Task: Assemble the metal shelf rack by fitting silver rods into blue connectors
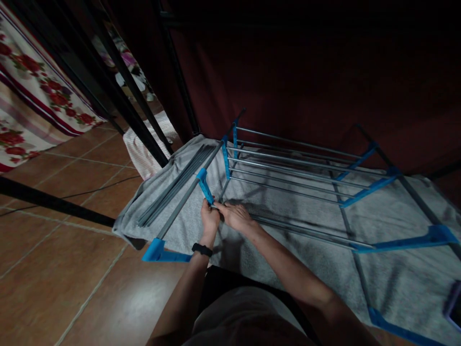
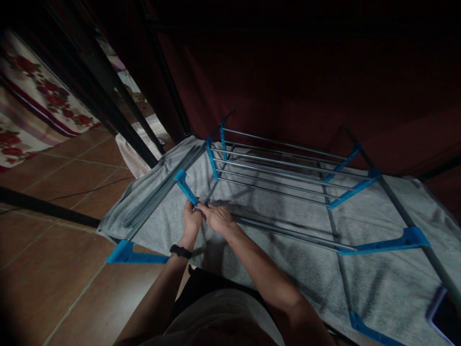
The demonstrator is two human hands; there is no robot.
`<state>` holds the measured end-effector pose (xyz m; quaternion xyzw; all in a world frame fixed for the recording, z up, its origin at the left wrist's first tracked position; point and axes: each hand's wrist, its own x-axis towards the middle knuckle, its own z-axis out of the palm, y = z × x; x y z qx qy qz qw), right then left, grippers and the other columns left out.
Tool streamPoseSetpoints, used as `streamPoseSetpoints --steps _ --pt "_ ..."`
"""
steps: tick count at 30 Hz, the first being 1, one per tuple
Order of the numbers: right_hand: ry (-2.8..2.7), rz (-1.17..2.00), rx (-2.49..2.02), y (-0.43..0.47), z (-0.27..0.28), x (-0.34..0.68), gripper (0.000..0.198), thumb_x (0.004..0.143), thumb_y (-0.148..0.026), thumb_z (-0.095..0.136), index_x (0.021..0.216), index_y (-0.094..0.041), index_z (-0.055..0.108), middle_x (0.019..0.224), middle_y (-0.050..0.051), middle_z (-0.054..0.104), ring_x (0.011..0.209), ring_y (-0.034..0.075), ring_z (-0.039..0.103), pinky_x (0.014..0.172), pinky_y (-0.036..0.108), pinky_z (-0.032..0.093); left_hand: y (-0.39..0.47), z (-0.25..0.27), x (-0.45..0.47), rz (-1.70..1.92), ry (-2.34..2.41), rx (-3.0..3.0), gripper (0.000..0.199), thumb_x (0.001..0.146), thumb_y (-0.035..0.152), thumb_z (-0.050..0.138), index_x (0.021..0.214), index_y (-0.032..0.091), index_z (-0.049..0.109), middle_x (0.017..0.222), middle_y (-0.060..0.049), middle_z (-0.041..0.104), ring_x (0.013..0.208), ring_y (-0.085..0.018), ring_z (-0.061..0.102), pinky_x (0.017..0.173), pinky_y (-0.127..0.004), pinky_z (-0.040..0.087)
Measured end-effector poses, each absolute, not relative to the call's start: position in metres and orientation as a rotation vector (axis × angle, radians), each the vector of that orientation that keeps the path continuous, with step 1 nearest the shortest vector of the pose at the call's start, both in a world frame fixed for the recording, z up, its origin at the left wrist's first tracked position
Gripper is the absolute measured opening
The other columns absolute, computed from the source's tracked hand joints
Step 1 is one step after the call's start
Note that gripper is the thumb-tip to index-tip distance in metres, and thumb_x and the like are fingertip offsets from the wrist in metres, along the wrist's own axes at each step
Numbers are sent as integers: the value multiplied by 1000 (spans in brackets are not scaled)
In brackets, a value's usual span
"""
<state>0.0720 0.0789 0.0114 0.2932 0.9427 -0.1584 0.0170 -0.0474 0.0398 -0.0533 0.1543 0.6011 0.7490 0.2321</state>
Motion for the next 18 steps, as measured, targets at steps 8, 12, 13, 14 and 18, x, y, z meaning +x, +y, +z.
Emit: streamPoseSetpoints --steps 8,12,13,14,18 --pt "2908 -516 892 85 10 70 54 106 -29 32 159 -39 36 135 7 68 109 24 69 94 38 53 40 -59 -56 1901 1934 655 28 62 -1 55 81 18 63 77 0 65 74 -15 60 77 -26 50" --pt "2910 -495 918 87 8 69 53 106 -30 33 158 -40 38 134 5 68 108 24 70 91 37 53 41 -63 -56 1857 2004 704 28 63 3 54 85 19 62 78 -1 66 74 -16 61 77 -28 51" --pt "2914 -490 928 87 8 69 53 106 -29 34 157 -40 38 134 5 68 108 24 70 91 37 53 41 -64 -56 1860 2008 707 28 64 4 55 85 20 62 78 -1 66 75 -16 61 78 -28 52" --pt "2917 -486 940 87 7 69 53 106 -29 34 157 -40 39 134 5 68 107 24 70 91 37 53 41 -65 -56 1861 2009 712 27 65 4 55 86 20 62 78 -1 66 75 -17 61 78 -28 52" --pt "2918 -471 955 87 6 69 53 106 -28 33 157 -40 39 133 6 68 106 24 71 89 37 53 41 -66 -56 1837 2026 749 23 69 6 55 86 20 62 81 -3 67 78 -18 63 83 -31 53"
